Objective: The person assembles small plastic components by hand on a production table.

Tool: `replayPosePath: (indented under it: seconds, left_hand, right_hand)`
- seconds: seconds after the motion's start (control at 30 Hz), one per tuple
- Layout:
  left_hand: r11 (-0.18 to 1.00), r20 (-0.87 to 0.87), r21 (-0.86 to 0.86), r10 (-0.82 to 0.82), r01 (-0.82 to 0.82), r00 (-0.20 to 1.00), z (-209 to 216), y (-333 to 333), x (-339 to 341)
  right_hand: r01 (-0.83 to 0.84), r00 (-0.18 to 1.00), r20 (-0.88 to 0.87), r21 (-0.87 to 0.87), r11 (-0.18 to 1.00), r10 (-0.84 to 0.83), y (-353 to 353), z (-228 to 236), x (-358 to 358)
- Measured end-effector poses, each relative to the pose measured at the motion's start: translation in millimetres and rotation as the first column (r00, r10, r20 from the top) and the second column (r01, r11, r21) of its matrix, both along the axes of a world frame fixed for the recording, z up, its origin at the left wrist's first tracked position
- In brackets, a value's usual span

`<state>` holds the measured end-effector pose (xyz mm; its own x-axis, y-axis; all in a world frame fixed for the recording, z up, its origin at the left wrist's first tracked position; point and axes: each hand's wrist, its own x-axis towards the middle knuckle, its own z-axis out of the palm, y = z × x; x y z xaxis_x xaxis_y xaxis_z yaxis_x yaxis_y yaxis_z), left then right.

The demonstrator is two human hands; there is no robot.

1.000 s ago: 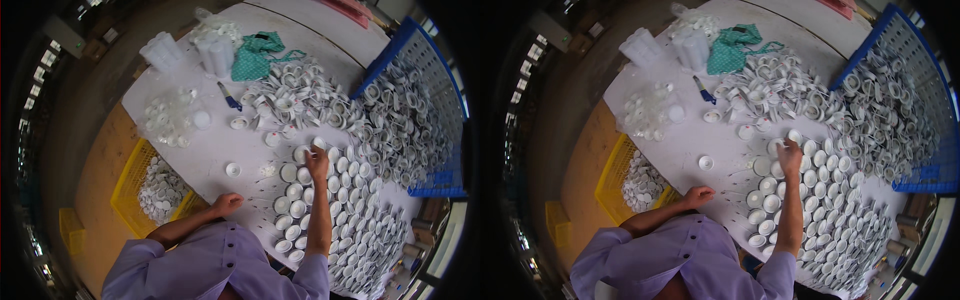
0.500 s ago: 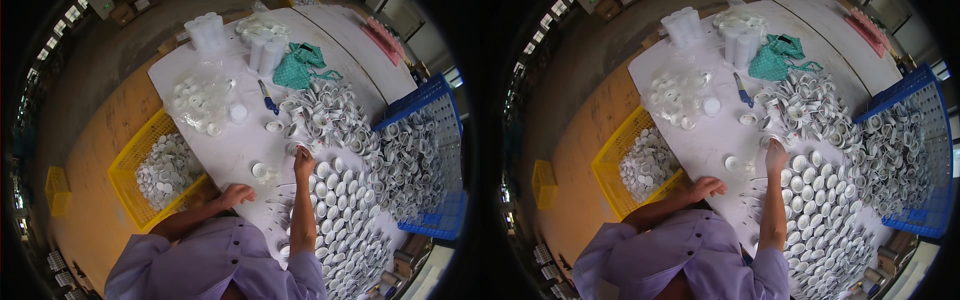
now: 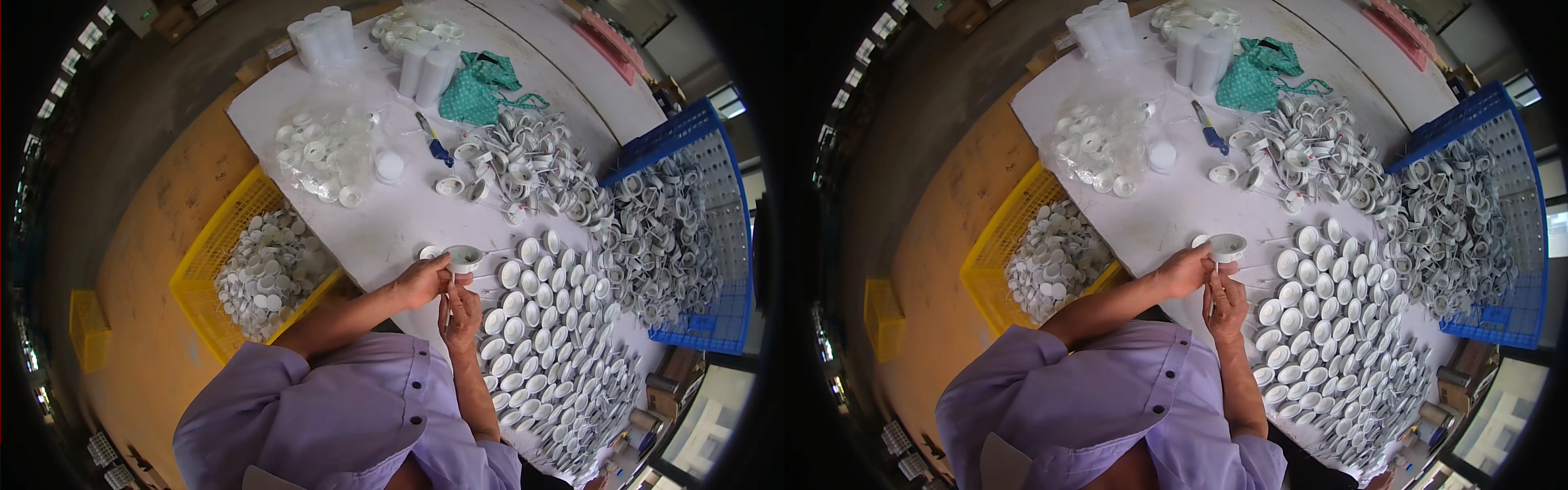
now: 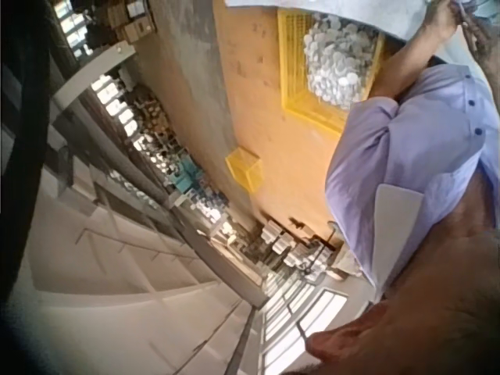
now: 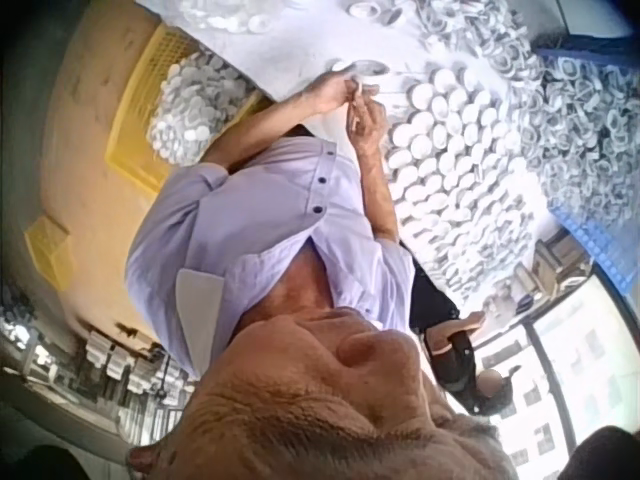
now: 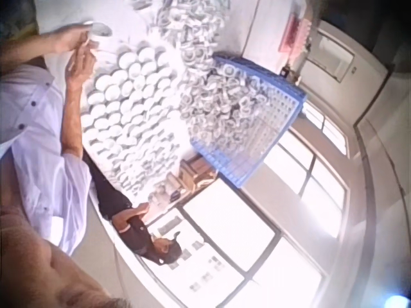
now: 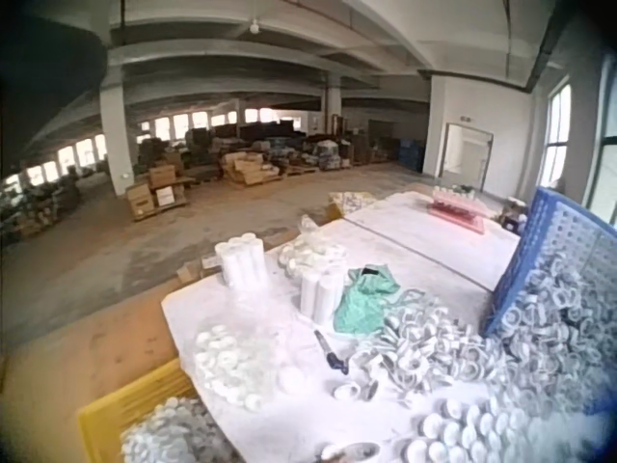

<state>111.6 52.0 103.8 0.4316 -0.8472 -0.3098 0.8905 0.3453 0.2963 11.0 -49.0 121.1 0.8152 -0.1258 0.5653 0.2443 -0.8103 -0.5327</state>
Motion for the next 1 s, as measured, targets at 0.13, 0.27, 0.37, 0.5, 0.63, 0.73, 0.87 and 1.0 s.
replayPosePath:
  seconds: [0.13, 0.27, 0.37, 0.5, 0.63, 0.73, 0.87, 1.0]
  left_hand:
    - [1.000, 0.412, 0.027, -0.020, 0.010, 0.911, 0, 16, 1]
    - [1.000, 0.511, -0.018, 0.025, -0.018, 0.859, -14, 22, 0]
    - [0.990, 0.599, 0.073, 0.052, -0.119, 0.799, -3, 34, 7]
    - [0.983, 0.708, 0.127, 0.002, -0.131, 0.706, -9, 48, 20]
    - [0.961, 0.749, 0.221, -0.060, -0.164, 0.660, -5, 58, 20]
    - [0.950, 0.758, 0.241, -0.056, -0.198, 0.650, -7, 61, 17]
    - [0.923, 0.797, 0.274, -0.061, -0.270, 0.601, -17, 65, 15]
    - [0.891, 0.755, 0.348, -0.082, -0.292, 0.651, -16, 76, 13]
  right_hand:
    - [-0.041, 0.998, -0.044, -0.101, 0.994, 0.037, 4, -9, -10]
    - [-0.052, 0.998, 0.014, -0.086, 0.995, 0.053, 7, -16, -15]
    - [0.080, 0.995, -0.063, 0.144, 0.986, -0.072, 9, -9, -20]
    - [0.336, 0.939, -0.303, 0.719, 0.609, -0.160, 8, 3, -3]
    - [0.445, 0.884, -0.465, 0.803, 0.397, -0.050, 8, 16, 29]
    - [0.429, 0.871, -0.491, 0.771, 0.471, 0.012, 16, 14, 45]
    - [0.437, 0.836, -0.547, 0.608, 0.663, -0.049, 19, -8, 56]
    - [0.420, 0.811, -0.584, 0.602, 0.679, 0.017, 27, -15, 63]
